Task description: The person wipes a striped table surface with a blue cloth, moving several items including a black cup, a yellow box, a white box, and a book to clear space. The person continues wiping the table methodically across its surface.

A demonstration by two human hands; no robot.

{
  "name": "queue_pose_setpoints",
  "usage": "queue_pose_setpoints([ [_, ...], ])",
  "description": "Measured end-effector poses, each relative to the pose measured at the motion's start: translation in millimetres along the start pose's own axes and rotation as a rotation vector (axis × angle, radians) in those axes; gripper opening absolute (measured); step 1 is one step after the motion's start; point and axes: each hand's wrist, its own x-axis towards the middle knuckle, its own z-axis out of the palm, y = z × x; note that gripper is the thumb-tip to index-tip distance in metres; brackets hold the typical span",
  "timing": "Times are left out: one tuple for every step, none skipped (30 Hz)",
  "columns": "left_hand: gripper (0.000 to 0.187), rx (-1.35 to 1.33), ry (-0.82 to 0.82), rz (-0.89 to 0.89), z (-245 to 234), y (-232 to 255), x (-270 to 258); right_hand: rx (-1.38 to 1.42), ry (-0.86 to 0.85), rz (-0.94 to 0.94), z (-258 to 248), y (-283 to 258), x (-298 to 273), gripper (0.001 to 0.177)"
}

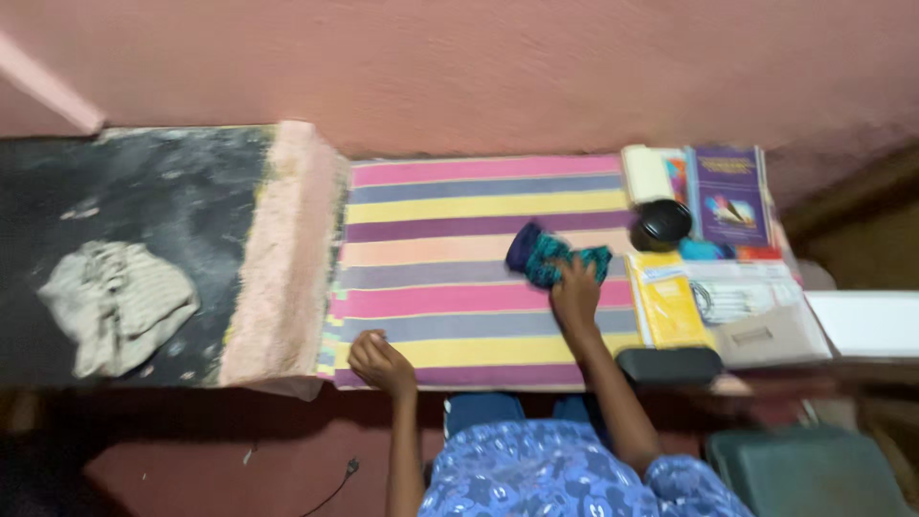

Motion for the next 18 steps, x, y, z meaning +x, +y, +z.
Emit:
queue_pose_setpoints([
  [0.039, -0.01, 0.01, 0.051, -4, -1, -4, -0.008, 0.093, 0.054, -12, 18, -2, 0.045],
  [0.035, -0.012, 0.037, 0.093, -6, 2, -6, -0.059, 0.088, 0.055, -16, 25, -7, 0.047],
  [0.032, -0.015, 0.055, 0.146, -8, 8, -9, -0.106, 0.077, 0.057, -11, 23, -16, 0.049],
  [0.03, -0.045, 0.051, 0.218, -11, 20, -13, -0.14, 0.013, 0.011, -8, 18, -27, 0.048],
  [0.029, -0.097, 0.03, 0.31, -15, 36, -22, -0.166, -0.049, -0.027, -2, 11, -42, 0.049],
  [0.029, -0.175, -0.02, 0.405, -18, 58, -36, -0.198, -0.111, -0.049, 0, 3, -62, 0.047],
  [0.03, -0.291, -0.145, 0.503, -13, 89, -51, -0.232, -0.168, -0.074, 1, -3, -79, 0.045],
  [0.033, -0.409, -0.285, 0.602, -9, 123, -69, -0.214, -0.196, -0.063, -1, -9, -95, 0.048],
  [0.036, -0.512, -0.432, 0.698, -1, 161, -86, -0.196, -0.221, -0.058, -2, -11, -106, 0.051],
  [0.04, -0.525, -0.546, 0.827, 3, 198, -106, -0.227, -0.101, -0.116, -3, -9, -112, 0.055],
  [0.045, -0.505, -0.637, 0.937, 1, 228, -127, -0.259, 0.011, -0.181, -5, -5, -123, 0.06],
  [0.049, -0.487, -0.711, 1.028, -3, 251, -147, -0.294, 0.121, -0.246, -5, -3, -133, 0.064],
  [0.063, -0.408, -0.672, 1.095, -2, 270, -161, -0.243, 0.06, -0.208, 0, -1, -136, 0.065],
  [0.071, -0.37, -0.773, 1.122, -3, 278, -169, -0.191, 0.001, -0.169, 6, 0, -138, 0.066],
  [0.08, -0.322, -0.868, 1.146, 0, 282, -177, -0.13, -0.058, -0.137, 10, 1, -141, 0.067],
  [0.089, -0.272, -0.962, 1.17, 5, 284, -185, -0.116, -0.074, -0.127, 12, 4, -146, 0.067],
  [0.088, -0.259, -0.983, 1.157, 7, 282, -192, -0.097, -0.088, -0.125, 13, 6, -147, 0.067],
  [0.088, -0.245, -1.003, 1.145, 5, 276, -198, -0.078, -0.103, -0.124, 13, 9, -148, 0.067],
])
